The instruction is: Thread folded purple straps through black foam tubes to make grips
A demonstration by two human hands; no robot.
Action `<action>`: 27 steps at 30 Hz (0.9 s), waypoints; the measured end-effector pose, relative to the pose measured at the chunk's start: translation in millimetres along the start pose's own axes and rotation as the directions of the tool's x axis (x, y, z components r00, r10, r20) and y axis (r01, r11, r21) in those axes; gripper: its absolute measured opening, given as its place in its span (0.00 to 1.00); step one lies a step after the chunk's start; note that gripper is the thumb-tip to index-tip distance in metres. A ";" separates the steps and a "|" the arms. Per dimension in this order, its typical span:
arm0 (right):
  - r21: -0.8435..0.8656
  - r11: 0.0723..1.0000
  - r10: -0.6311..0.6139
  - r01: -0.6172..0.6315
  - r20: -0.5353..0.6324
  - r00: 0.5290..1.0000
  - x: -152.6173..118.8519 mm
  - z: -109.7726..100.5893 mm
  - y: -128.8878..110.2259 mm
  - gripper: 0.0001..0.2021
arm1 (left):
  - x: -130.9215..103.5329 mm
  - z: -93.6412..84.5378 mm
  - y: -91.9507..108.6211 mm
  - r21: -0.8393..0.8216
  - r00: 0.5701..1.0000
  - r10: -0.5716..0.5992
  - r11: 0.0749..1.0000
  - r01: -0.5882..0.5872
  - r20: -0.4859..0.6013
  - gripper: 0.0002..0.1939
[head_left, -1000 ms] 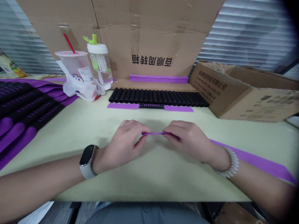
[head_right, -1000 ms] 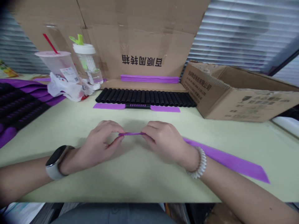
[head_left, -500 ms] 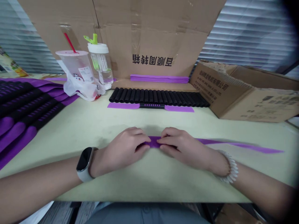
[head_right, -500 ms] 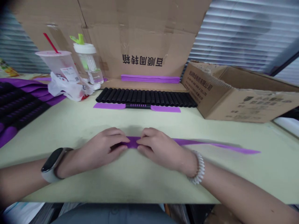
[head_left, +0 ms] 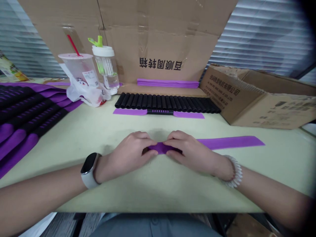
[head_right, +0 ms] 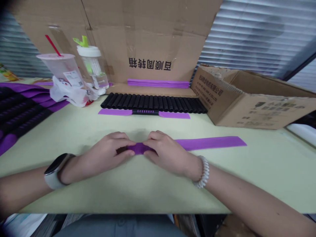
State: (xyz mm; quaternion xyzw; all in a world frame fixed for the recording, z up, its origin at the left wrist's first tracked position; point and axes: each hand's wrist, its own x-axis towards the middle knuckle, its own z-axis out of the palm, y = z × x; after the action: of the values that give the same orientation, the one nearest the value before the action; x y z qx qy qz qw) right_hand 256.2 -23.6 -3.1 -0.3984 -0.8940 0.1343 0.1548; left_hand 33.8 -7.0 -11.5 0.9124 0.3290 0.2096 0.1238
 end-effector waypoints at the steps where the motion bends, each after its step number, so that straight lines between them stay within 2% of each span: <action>1: 0.004 1.000 -0.007 0.007 0.008 1.000 0.2 -0.2 -0.3 0.07 | 0.0 0.4 -0.2 0.003 1.000 0.000 1.000 0.000 0.002 0.07; 15: -0.018 1.000 -0.001 0.003 0.064 0.998 3.5 -3.2 -2.7 0.07 | 8.1 -5.5 3.1 -0.004 0.994 0.006 1.000 -0.005 0.105 0.08; 27: -0.022 0.999 -0.026 0.027 0.047 0.999 4.7 -1.1 -0.9 0.07 | 7.7 -4.6 4.4 0.040 0.993 0.036 0.998 -0.041 0.110 0.07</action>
State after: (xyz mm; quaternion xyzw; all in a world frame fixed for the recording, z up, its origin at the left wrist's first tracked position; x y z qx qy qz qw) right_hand 253.0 -20.5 -1.0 -0.3849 -0.9041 0.1312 0.1311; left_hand 39.4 -4.9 -3.5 0.9311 0.3085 0.1545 0.1185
